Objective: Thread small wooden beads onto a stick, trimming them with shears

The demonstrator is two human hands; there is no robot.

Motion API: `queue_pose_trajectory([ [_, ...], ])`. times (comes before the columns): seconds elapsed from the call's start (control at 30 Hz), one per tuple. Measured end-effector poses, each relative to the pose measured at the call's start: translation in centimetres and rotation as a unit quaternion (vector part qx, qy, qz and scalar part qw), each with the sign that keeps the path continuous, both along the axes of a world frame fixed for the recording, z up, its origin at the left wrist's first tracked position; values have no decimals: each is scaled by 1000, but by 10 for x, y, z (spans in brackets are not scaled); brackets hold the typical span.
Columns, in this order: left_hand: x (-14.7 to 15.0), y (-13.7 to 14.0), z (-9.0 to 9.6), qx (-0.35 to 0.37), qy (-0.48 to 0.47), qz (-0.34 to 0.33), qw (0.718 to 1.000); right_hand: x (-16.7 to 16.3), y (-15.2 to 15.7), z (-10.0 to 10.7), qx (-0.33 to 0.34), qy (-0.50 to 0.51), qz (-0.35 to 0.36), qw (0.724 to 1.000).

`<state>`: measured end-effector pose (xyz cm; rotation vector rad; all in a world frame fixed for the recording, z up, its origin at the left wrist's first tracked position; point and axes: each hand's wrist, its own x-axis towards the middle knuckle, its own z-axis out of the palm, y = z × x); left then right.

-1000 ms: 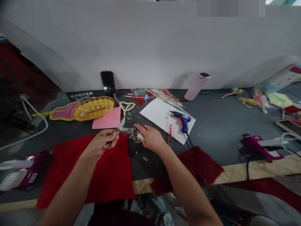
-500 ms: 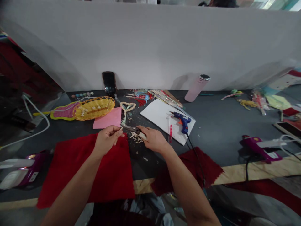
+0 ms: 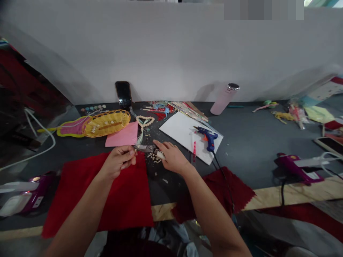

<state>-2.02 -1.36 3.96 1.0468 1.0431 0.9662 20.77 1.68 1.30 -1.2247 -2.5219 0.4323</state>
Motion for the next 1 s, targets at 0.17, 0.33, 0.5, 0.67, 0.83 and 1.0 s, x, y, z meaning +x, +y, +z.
queue_pose_trajectory([
  [0.17,-4,2,-1,-45,-40,-32,998,-2,-1,2,3,-19,-9,1000],
  [0.33,-5,5,-5,-13,-3,5,1000,-6,-5,3,0,-49,-53,997],
  [0.5,-1,4,-9,52,52,40,996,-7,-6,5,-27,-49,-45,997],
  [0.67,0,2,-9,79,97,25,992,-10,-8,6,-31,-24,-38,999],
  [0.83,1,3,-9,84,128,14,988,-3,0,-5,2,-38,-109,993],
  [1.0,5,6,-15,93,162,-7,982,4,9,-13,-6,-30,-161,986],
])
